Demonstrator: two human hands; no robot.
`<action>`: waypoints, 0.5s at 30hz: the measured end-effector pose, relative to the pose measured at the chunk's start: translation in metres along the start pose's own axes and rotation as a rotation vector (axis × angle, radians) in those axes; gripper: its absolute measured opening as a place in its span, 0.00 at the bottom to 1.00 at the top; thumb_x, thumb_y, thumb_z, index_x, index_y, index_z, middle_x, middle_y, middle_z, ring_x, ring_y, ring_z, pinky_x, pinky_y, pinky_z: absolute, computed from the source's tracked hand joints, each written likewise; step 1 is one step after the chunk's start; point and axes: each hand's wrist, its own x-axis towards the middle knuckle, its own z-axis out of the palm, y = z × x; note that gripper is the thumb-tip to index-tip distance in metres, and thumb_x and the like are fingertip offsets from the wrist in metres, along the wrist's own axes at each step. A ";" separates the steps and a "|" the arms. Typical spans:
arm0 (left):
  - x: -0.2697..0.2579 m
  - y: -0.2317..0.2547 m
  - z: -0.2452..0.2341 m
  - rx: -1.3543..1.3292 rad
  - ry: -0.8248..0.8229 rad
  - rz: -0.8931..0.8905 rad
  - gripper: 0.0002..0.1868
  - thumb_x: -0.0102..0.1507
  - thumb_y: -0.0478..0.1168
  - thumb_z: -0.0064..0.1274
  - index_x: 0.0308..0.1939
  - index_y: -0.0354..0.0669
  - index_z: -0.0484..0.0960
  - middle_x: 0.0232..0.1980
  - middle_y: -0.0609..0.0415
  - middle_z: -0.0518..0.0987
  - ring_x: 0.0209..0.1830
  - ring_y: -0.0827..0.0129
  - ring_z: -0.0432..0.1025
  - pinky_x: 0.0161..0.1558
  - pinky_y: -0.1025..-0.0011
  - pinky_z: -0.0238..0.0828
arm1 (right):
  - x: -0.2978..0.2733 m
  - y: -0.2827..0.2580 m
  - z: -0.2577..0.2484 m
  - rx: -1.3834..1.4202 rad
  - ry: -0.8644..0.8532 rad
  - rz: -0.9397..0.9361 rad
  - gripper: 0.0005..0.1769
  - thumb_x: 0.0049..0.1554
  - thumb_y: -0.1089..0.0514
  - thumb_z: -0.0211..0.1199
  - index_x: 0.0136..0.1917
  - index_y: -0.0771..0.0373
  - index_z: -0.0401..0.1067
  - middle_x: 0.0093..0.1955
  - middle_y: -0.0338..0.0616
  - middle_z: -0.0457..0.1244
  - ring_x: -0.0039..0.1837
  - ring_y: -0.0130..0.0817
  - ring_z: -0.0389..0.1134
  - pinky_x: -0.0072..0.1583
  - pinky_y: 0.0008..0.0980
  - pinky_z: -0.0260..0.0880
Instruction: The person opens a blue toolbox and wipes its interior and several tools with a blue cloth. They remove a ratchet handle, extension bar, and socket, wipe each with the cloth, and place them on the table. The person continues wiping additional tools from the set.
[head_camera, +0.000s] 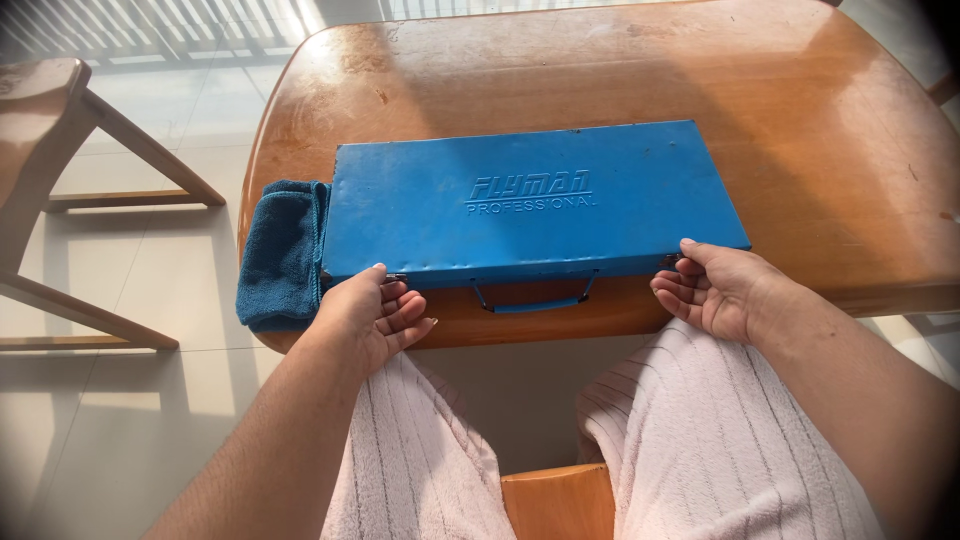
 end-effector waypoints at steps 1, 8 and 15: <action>0.000 0.002 -0.001 0.031 -0.013 0.006 0.16 0.73 0.43 0.36 0.39 0.35 0.74 0.32 0.49 0.76 0.28 0.72 0.75 0.44 0.64 0.85 | -0.002 -0.001 0.000 -0.005 0.004 -0.005 0.19 0.69 0.51 0.48 0.39 0.62 0.63 0.41 0.53 0.63 0.45 0.33 0.71 0.46 0.26 0.78; -0.011 0.042 -0.009 0.119 -0.103 0.132 0.10 0.68 0.36 0.41 0.35 0.38 0.76 0.27 0.56 0.76 0.22 0.78 0.72 0.43 0.66 0.83 | -0.019 -0.038 -0.005 -0.017 0.025 -0.114 0.17 0.66 0.57 0.51 0.35 0.59 0.63 0.42 0.48 0.65 0.46 0.34 0.72 0.55 0.40 0.77; -0.022 0.110 0.006 0.064 -0.134 0.378 0.06 0.66 0.37 0.45 0.39 0.39 0.78 0.28 0.58 0.79 0.24 0.78 0.76 0.45 0.63 0.86 | -0.018 -0.113 -0.001 0.146 -0.081 -0.280 0.20 0.65 0.54 0.52 0.31 0.55 0.64 0.42 0.40 0.65 0.54 0.33 0.72 0.66 0.49 0.75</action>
